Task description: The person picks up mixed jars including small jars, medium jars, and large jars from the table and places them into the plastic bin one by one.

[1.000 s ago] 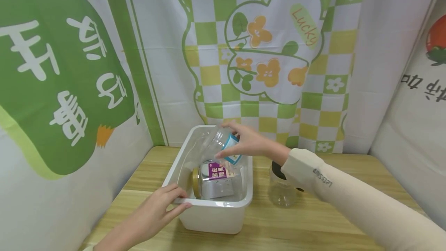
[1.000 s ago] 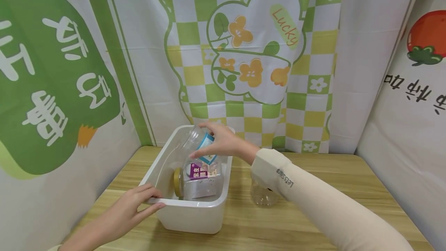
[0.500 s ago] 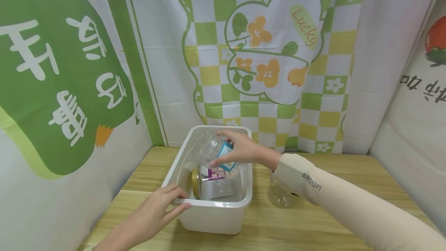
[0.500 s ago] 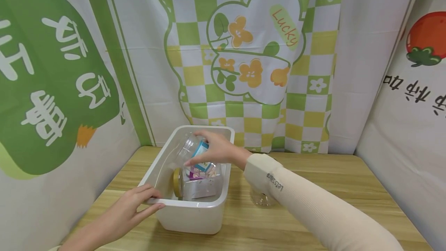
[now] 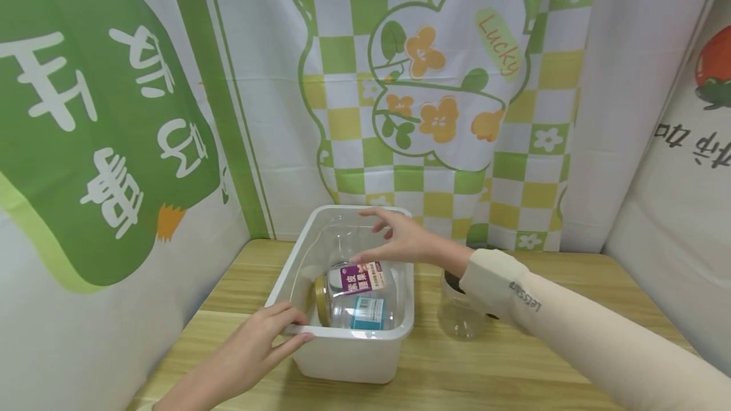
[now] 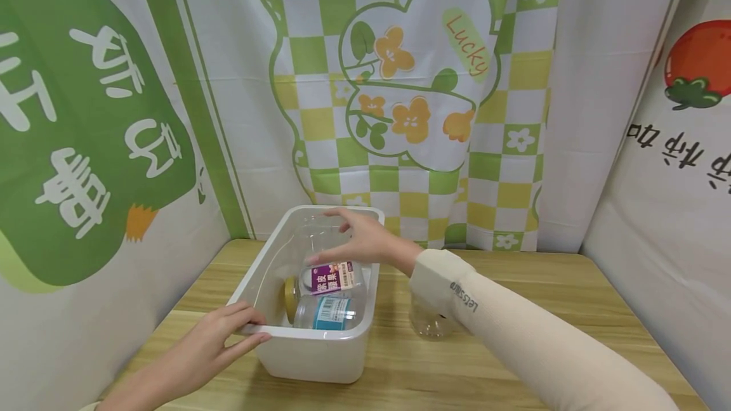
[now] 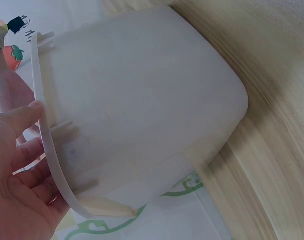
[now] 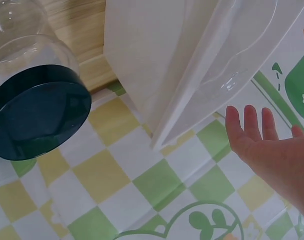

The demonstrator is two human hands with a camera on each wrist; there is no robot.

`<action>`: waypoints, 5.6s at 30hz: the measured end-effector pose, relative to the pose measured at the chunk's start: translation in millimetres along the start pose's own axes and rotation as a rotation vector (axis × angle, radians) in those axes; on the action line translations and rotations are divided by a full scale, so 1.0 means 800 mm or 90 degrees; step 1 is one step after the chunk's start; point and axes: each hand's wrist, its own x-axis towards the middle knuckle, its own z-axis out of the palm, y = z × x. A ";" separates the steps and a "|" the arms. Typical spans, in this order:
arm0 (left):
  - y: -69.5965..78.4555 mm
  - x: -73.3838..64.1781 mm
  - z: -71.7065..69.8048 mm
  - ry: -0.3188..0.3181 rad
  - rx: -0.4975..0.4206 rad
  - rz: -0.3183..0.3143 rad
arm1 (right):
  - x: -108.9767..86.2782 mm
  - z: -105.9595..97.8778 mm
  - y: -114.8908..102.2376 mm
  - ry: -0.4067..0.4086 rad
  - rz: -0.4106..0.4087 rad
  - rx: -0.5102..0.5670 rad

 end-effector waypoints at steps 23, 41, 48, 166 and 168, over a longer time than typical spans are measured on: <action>-0.002 -0.001 0.002 0.017 -0.009 0.007 | -0.077 -0.043 0.054 0.117 -0.006 0.028; -0.003 -0.002 0.002 0.029 -0.011 0.020 | -0.120 -0.044 0.112 0.227 -0.022 0.048; -0.003 -0.002 0.003 0.024 -0.015 0.015 | -0.129 -0.037 0.138 0.241 0.002 0.031; 0.000 -0.005 0.003 0.028 -0.016 0.001 | -0.143 0.007 0.239 0.284 0.083 0.141; 0.000 -0.005 0.003 0.027 -0.018 -0.001 | -0.143 0.004 0.237 0.281 0.078 0.128</action>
